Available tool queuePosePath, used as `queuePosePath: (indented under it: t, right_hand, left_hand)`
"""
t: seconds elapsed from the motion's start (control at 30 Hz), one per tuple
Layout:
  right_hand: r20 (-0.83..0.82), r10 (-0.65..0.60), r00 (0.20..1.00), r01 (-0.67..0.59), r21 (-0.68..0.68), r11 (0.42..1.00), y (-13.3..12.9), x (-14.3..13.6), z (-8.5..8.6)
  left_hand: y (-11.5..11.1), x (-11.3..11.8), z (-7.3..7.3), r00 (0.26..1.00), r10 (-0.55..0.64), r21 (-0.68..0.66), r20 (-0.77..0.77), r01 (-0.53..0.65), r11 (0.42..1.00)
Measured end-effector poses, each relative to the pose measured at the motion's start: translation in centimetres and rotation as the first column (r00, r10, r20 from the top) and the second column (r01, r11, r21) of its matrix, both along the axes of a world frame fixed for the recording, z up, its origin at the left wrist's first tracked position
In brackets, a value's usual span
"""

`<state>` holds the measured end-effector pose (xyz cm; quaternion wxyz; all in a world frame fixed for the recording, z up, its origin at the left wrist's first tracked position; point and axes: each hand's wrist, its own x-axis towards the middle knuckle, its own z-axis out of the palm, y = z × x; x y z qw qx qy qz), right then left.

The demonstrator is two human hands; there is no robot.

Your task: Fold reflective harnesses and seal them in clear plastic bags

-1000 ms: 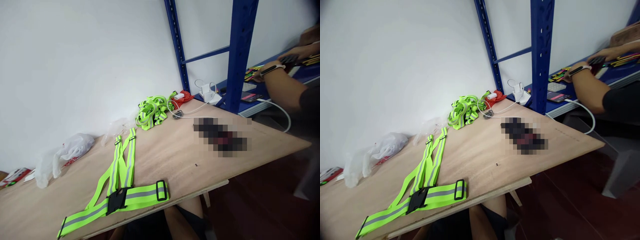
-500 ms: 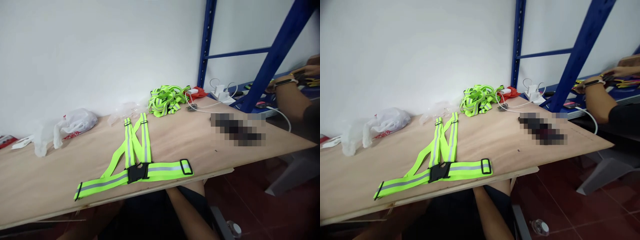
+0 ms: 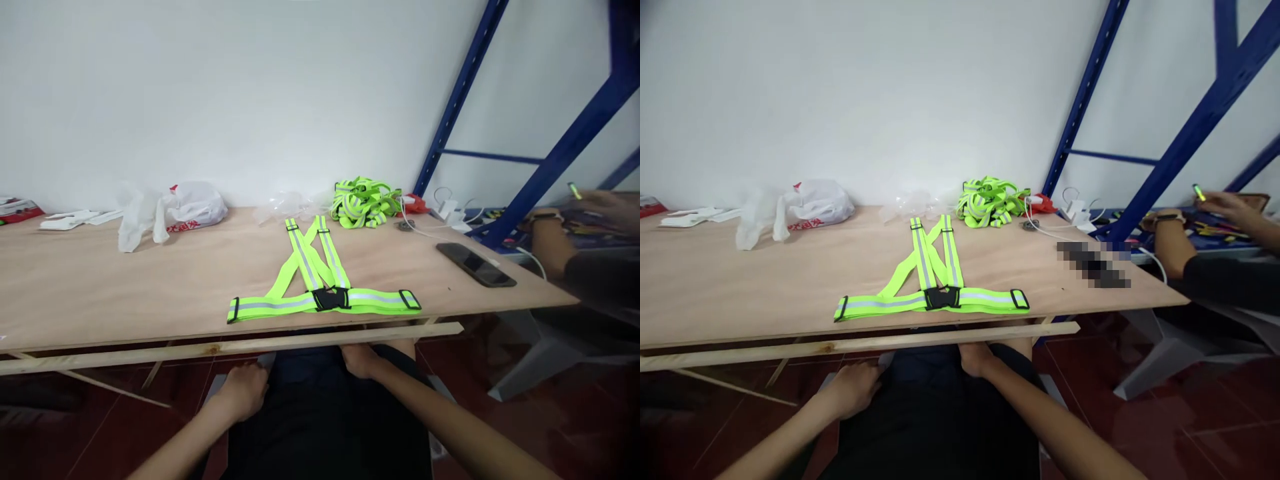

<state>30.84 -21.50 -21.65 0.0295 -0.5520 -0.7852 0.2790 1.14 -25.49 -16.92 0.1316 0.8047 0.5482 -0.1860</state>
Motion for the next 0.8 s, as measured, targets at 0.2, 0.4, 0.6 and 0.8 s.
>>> queuePosePath:
  t: [0.2,0.4,0.6,0.8]
  right_hand:
    - [-0.221,0.245,0.944,-0.258,-0.028,0.966,-5.8,0.2,11.5]
    - [-0.461,0.021,0.887,0.304,0.619,0.724,-3.8,6.6,17.8]
    - [-0.364,-0.062,0.929,0.360,0.857,0.370,-4.9,10.1,14.0]
    - [0.155,-0.223,0.962,0.125,0.476,0.871,-8.4,10.3,9.6]
  left_hand:
    - [-1.9,-2.7,10.0,0.593,0.281,-0.391,0.755,0.062,0.918]
    - [1.9,-4.1,12.9,0.311,-0.107,0.243,0.945,-0.443,0.863]
    - [-0.9,-7.3,8.9,0.583,0.092,0.200,0.807,-0.417,0.887]
    - [-7.0,-11.2,1.7,0.512,0.574,-0.196,0.639,-0.613,0.765]
